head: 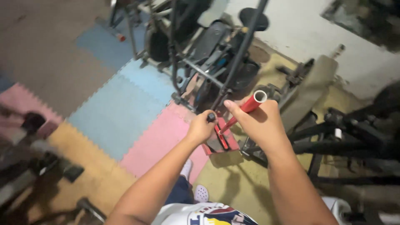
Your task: Sweep the floor area between gym equipment using a hand brush and dustpan.
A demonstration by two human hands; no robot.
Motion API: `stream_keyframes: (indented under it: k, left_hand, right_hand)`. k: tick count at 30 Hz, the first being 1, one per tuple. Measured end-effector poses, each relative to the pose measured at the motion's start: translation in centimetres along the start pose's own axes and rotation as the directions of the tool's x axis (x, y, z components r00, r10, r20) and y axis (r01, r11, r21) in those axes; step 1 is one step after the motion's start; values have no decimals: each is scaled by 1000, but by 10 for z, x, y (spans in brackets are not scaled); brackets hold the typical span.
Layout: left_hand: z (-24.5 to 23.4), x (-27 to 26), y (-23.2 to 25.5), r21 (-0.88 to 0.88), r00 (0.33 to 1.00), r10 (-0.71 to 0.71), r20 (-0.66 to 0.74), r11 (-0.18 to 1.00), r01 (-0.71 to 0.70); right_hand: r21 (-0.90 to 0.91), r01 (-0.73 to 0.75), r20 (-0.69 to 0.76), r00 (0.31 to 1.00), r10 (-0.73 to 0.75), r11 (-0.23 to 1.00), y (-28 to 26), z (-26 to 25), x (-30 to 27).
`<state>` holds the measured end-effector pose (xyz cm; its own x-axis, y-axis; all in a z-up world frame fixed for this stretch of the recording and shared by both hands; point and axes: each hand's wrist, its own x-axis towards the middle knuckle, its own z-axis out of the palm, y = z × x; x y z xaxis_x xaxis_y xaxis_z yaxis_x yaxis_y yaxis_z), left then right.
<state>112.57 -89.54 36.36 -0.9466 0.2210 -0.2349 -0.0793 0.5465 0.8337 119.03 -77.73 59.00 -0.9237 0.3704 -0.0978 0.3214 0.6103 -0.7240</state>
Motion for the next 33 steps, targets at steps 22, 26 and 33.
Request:
stream_keyframes:
  k: [22,26,33]
  left_hand:
    - [-254,-25,-139,-68,996,-78,-39,995,75]
    - [-304,1,-178,-56,987,-113,-111,993,108]
    - [-392,25,-192,-74,960,-182,-214,983,169]
  right_hand:
    - [-38,319,216,928,-304,947,-169,165,1]
    - [-17,392,244,894,-376,920,-207,213,20]
    - [-11,454,263,861,-436,891,-254,285,63]
